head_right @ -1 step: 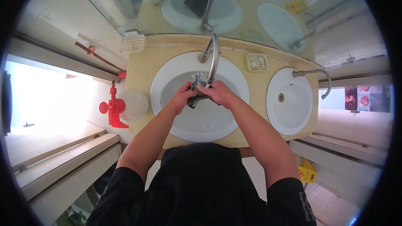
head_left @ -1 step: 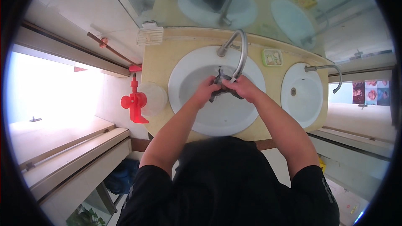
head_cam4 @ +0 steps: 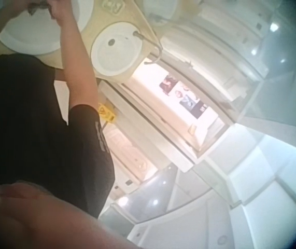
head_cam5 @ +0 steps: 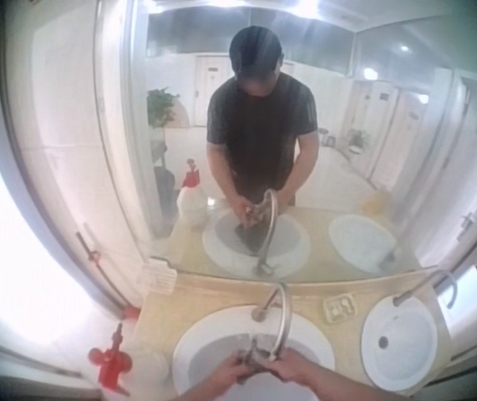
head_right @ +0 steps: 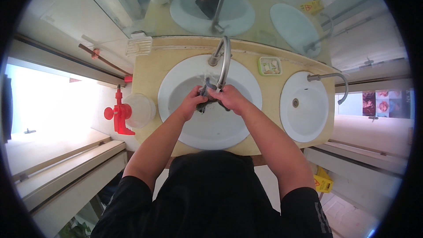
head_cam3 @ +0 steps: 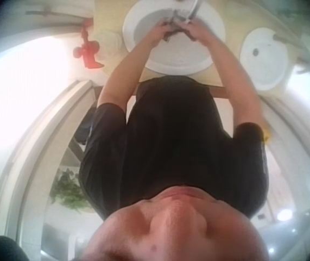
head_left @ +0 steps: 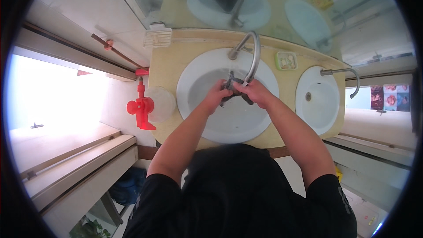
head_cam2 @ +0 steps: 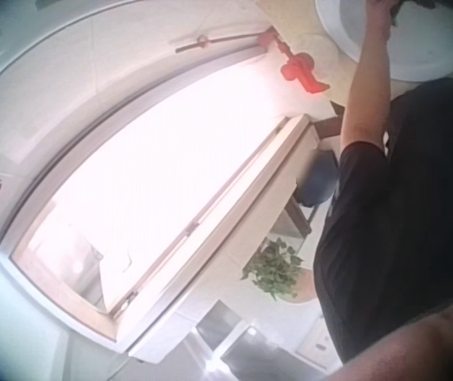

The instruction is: The person wipes the upper part of a large mirror with a cloth, applies liquid from a spray bottle to the surface, and continues wiping the glass and the sink vanity. The person then rinses the cloth under a running faucet, wrings it out by hand, and resumes wiping the mirror surface.

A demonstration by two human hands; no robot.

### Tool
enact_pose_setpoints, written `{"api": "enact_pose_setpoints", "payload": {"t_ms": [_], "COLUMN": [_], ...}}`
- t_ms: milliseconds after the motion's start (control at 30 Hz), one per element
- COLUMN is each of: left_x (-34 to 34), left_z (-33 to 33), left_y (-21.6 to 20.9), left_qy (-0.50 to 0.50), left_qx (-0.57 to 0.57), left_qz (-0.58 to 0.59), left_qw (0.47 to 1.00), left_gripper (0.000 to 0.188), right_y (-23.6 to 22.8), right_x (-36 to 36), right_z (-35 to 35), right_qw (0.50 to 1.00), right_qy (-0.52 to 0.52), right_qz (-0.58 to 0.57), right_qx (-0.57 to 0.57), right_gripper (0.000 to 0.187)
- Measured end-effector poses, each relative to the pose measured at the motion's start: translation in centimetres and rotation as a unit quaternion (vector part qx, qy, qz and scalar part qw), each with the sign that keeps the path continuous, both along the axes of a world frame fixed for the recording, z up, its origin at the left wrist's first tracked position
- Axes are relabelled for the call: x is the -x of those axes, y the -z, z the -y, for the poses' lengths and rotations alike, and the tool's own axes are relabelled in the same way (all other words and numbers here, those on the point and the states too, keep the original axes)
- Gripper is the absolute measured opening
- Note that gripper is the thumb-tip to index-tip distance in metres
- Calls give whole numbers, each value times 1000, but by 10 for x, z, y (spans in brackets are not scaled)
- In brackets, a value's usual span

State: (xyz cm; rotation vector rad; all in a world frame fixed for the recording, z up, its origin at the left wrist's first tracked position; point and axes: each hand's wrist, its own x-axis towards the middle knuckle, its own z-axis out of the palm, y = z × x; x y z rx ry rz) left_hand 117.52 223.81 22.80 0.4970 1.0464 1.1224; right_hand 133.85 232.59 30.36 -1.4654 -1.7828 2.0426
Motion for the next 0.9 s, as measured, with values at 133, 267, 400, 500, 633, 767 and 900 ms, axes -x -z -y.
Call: {"api": "enact_pose_setpoints", "payload": {"t_ms": [133, 267, 400, 500, 633, 767, 900], "left_x": [-9, -28, -30, -21, -15, -12, -17], "left_z": [0, -7, -3, -2, -10, -31, -43], "left_y": [-7, 31, 63, 65, 57, 21, 23], "left_qy": [139, 145, 115, 162, 41, -15, 52], "left_qx": [-41, -13, -50, 17, 51, 94, 9], "left_qz": [-158, -283, -306, -367, -231, -170, -370], "left_qw": [977, 948, 944, 916, 971, 981, 928], "left_gripper": [45, 43, 38, 31, 21, 20, 22], "right_y": [-1, -9, -18, -15, 6, 65, 58], "right_x": [11, 22, 26, 8, -16, -54, -36], "right_z": [-1, 3, 1, -2, 5, 13, 31], "right_qw": [967, 925, 859, 827, 829, 898, 979], "right_qy": [173, 274, 407, 455, 440, 388, 190], "right_qz": [-140, -211, -224, -226, -252, -173, -73], "right_qx": [121, 159, 215, 239, 235, 117, 36], "right_gripper": [33, 32, 21, 17, 16, 17, 37]}}
